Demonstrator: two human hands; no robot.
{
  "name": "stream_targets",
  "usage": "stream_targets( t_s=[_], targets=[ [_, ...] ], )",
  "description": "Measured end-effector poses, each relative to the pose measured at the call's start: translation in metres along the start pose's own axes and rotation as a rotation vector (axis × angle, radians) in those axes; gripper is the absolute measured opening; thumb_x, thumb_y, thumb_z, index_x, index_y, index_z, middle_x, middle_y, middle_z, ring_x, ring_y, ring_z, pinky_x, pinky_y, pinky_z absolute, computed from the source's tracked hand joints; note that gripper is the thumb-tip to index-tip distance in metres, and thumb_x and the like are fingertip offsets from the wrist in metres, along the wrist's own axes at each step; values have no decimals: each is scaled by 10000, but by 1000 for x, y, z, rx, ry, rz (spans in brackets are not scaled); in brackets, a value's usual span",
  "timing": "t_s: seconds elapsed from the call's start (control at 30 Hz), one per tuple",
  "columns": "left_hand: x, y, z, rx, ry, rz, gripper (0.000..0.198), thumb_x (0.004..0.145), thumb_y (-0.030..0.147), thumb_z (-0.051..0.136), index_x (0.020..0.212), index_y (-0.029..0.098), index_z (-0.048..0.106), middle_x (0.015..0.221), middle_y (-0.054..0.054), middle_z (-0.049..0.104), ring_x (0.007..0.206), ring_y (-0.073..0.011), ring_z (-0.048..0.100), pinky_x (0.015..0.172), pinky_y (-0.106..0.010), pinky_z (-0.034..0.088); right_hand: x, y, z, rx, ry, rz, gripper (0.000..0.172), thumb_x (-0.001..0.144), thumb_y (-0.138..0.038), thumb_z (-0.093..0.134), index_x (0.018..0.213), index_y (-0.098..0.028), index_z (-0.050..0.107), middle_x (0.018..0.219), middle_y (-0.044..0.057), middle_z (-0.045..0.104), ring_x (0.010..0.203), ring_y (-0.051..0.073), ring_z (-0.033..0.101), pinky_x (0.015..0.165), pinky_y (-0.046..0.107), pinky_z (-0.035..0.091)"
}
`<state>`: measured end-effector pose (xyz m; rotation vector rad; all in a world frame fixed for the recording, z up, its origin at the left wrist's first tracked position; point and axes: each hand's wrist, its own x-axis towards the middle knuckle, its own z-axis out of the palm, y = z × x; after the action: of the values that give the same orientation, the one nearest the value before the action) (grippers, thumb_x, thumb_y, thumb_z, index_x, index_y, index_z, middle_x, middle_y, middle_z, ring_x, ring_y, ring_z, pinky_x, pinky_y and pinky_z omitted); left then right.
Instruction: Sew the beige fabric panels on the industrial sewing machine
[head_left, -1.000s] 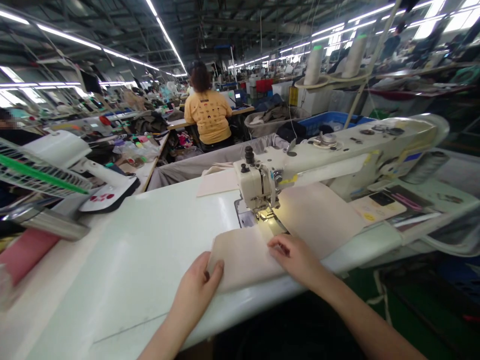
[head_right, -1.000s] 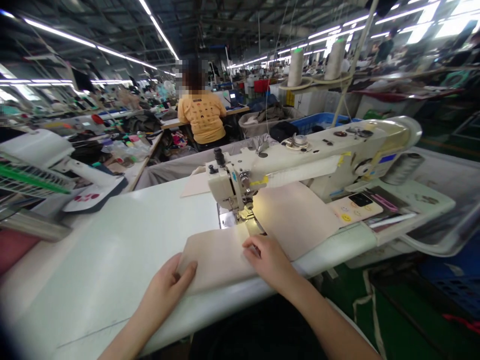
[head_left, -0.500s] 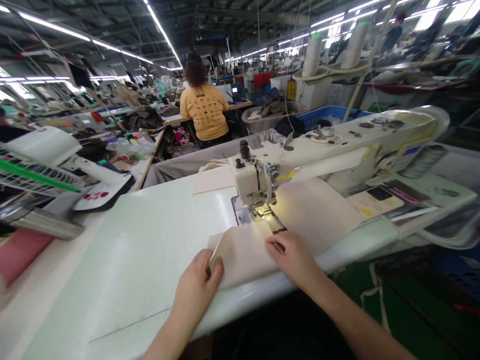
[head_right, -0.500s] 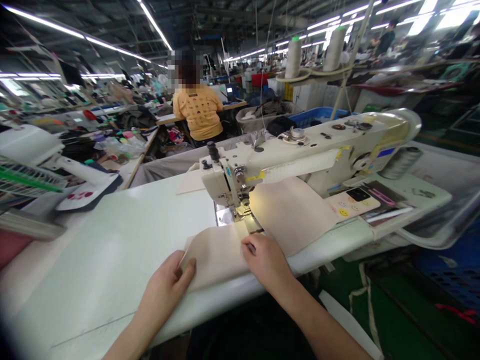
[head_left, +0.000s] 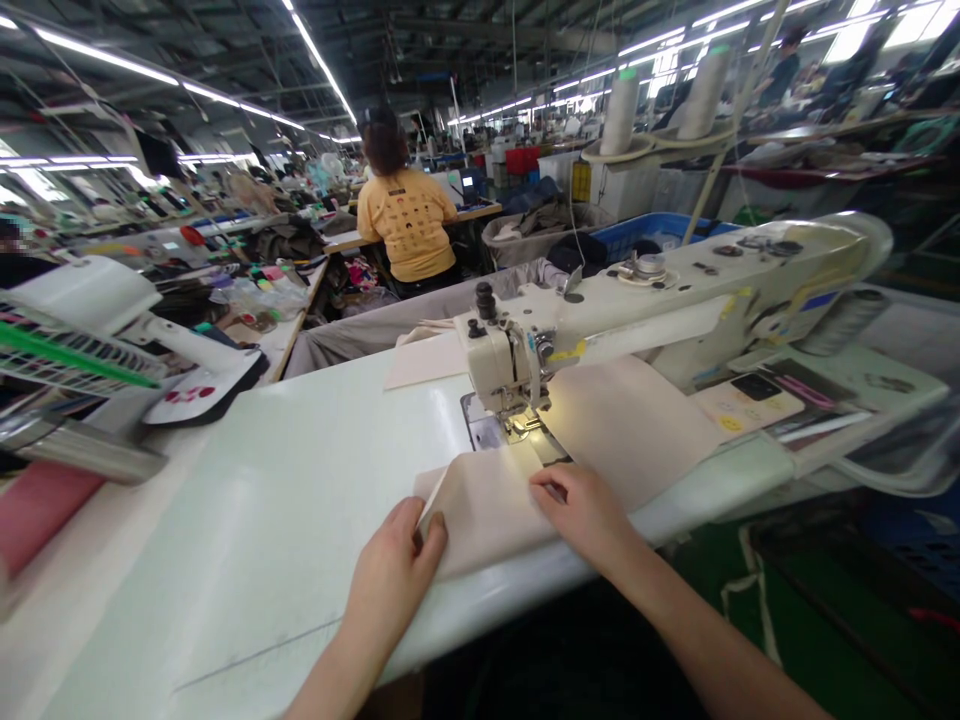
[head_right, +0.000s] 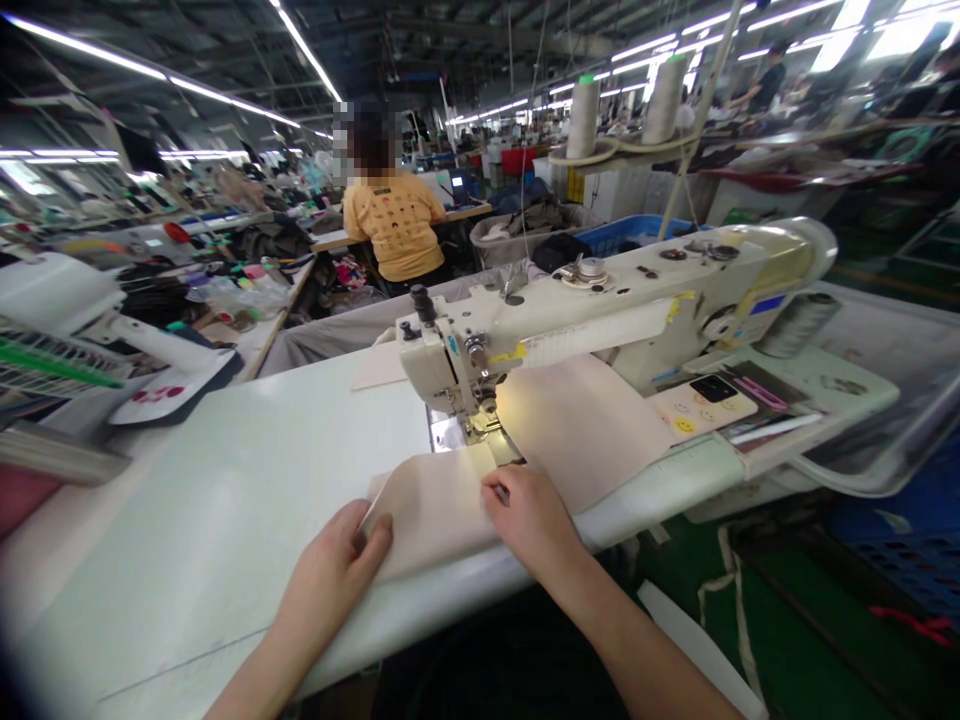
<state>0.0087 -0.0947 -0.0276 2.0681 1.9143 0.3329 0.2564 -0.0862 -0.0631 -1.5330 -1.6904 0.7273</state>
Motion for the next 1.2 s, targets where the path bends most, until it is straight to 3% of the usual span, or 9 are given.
stream_targets(
  t_s=[0.3, 0.33, 0.4, 0.47, 0.53, 0.6, 0.73, 0.93, 1.2],
  targets=[
    [2, 4, -2, 239, -38, 16, 178, 947, 299, 420, 880, 198, 550, 858, -63, 650, 705, -232, 664, 650, -346, 502, 3, -5, -3, -151, -38, 12, 152, 865, -147, 621, 812, -211, 747, 802, 29, 720, 747, 192, 666, 726, 299, 500],
    [3, 6, -3, 284, 5, 34, 167, 929, 275, 453, 971, 175, 580, 933, -91, 666, 753, -254, 682, 671, -368, 525, 2, -7, -6, -207, -32, -29, 147, 867, -153, 631, 799, -213, 747, 819, 41, 710, 772, 203, 664, 741, 314, 510],
    [6, 10, -1, 341, 146, 142, 349, 875, 197, 504, 1212, 130, 565, 1164, -166, 657, 988, -323, 687, 808, -446, 556, -1, -9, -10, -315, -9, -176, 136, 870, -161, 647, 790, -210, 746, 938, 80, 703, 894, 242, 660, 824, 368, 526],
    [11, 16, 6, 322, 232, 364, 576, 835, 100, 495, 1408, 139, 462, 1415, -186, 550, 1290, -351, 555, 1015, -516, 492, -4, -7, -14, -353, -1, -355, 122, 885, -153, 643, 837, -202, 744, 1080, 108, 692, 1018, 271, 638, 916, 422, 519],
    [18, 26, 18, 234, 162, 591, 628, 859, 72, 475, 1476, 172, 410, 1540, -145, 452, 1428, -306, 427, 1131, -502, 418, -4, -1, -14, -319, -14, -474, 139, 918, -139, 606, 918, -195, 733, 1140, 112, 688, 1053, 264, 633, 952, 432, 518],
    [26, 34, 31, 160, 38, 694, 548, 935, 149, 489, 1479, 168, 422, 1553, -137, 444, 1441, -284, 417, 1160, -477, 403, -2, 6, -11, -273, -26, -514, 163, 947, -140, 566, 988, -188, 716, 1127, 113, 696, 1036, 252, 642, 944, 425, 533],
    [44, 37, 40, 131, -47, 669, 489, 1007, 306, 498, 1466, 144, 458, 1549, -155, 445, 1454, -310, 391, 1184, -542, 348, 9, 13, -3, -207, -36, -498, 201, 948, -157, 566, 1121, -172, 668, 1165, 123, 690, 1088, 258, 629, 980, 446, 534],
    [65, 21, 23, 70, -107, 740, 474, 1022, 344, 476, 1470, 191, 468, 1563, -124, 434, 1467, -278, 372, 1197, -529, 326, 21, 6, 5, -171, -22, -458, 213, 917, -172, 609, 1123, -179, 660, 1161, 125, 686, 1095, 265, 633, 994, 467, 537],
    [65, 23, 24, 62, -103, 745, 476, 1022, 334, 473, 1478, 199, 461, 1569, -117, 426, 1463, -277, 378, 1206, -517, 309, 19, 10, 8, -173, 3, -455, 231, 931, -191, 596, 1149, -192, 670, 1172, 132, 684, 1109, 272, 636, 999, 479, 538]
  ],
)
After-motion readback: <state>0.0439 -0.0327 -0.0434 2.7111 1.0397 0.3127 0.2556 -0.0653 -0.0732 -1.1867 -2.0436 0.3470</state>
